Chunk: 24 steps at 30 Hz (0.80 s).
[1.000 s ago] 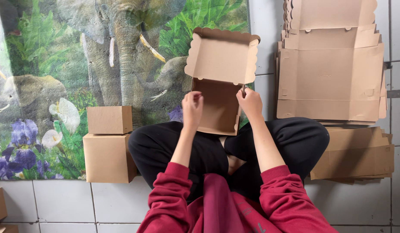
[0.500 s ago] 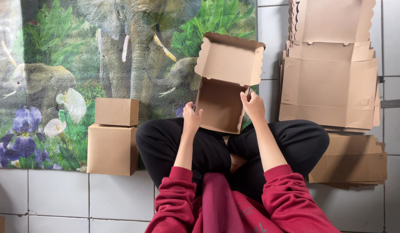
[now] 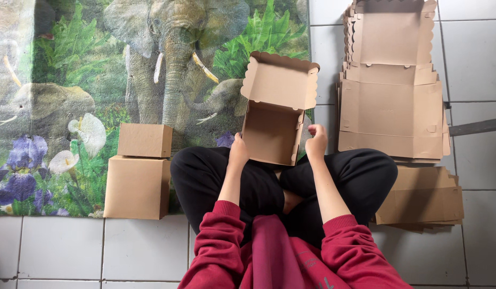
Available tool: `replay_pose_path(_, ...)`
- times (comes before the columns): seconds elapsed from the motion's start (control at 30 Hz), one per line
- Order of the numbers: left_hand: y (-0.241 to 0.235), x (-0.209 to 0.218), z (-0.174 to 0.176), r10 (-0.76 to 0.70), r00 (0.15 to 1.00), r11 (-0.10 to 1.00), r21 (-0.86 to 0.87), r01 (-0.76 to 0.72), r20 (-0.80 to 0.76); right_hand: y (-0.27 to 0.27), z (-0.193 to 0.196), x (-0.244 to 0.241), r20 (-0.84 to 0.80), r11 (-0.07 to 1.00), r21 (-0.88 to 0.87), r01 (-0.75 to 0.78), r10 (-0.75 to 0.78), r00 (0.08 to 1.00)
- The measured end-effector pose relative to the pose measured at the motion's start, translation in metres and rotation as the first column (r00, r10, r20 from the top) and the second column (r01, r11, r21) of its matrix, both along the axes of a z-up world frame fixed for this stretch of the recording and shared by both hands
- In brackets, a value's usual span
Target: The person sits on the floor and assembles flat cardboard boxes by folding the sides and securing the tabs. They handle multiple boxes, folding the flaps and tucking the tabs into slots to form the box shape, then stacking the completed boxes.
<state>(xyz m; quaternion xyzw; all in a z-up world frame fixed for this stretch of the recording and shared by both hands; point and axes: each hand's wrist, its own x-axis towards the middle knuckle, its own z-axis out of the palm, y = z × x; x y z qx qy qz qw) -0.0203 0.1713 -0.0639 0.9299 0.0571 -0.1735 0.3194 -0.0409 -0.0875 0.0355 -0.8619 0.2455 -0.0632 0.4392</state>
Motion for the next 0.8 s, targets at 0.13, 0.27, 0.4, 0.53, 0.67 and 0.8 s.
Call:
replay_pose_path(0.13,0.003,0.0,-0.001,0.015,1.0,1.0,-0.014,-0.015,-0.019,-0.003,0.001,-0.009,-0.136,0.979,-0.202,0.028,-0.056,0.989)
replay_pose_path(0.27,0.004,0.002,-0.006,0.004,0.992,1.0,0.008,-0.003,-0.123,-0.003,-0.012,-0.009,-0.147,0.993,-0.114,0.044,-0.061,0.987)
replay_pose_path(0.4,0.003,0.001,-0.003,-0.033,0.985,0.999,-0.04,0.027,-0.172,-0.007,-0.033,-0.008,-0.118,0.994,-0.108,0.01,-0.022,0.993)
replay_pose_path(0.53,0.001,-0.003,0.032,-0.295,0.949,0.932,0.184,0.312,-0.11,0.005,0.004,-0.014,-0.032,0.995,-0.088,0.037,-0.039,0.999)
replay_pose_path(0.67,-0.003,-0.003,0.085,0.056,0.986,0.984,-0.156,-0.081,-0.159,-0.001,-0.004,-0.007,0.131,0.995,0.02,0.095,-0.097,0.987)
replay_pose_path(0.8,-0.004,-0.002,0.096,0.144,0.976,0.966,-0.189,-0.174,-0.167,0.002,0.0,-0.007,0.077,0.992,0.072,0.103,-0.108,0.991)
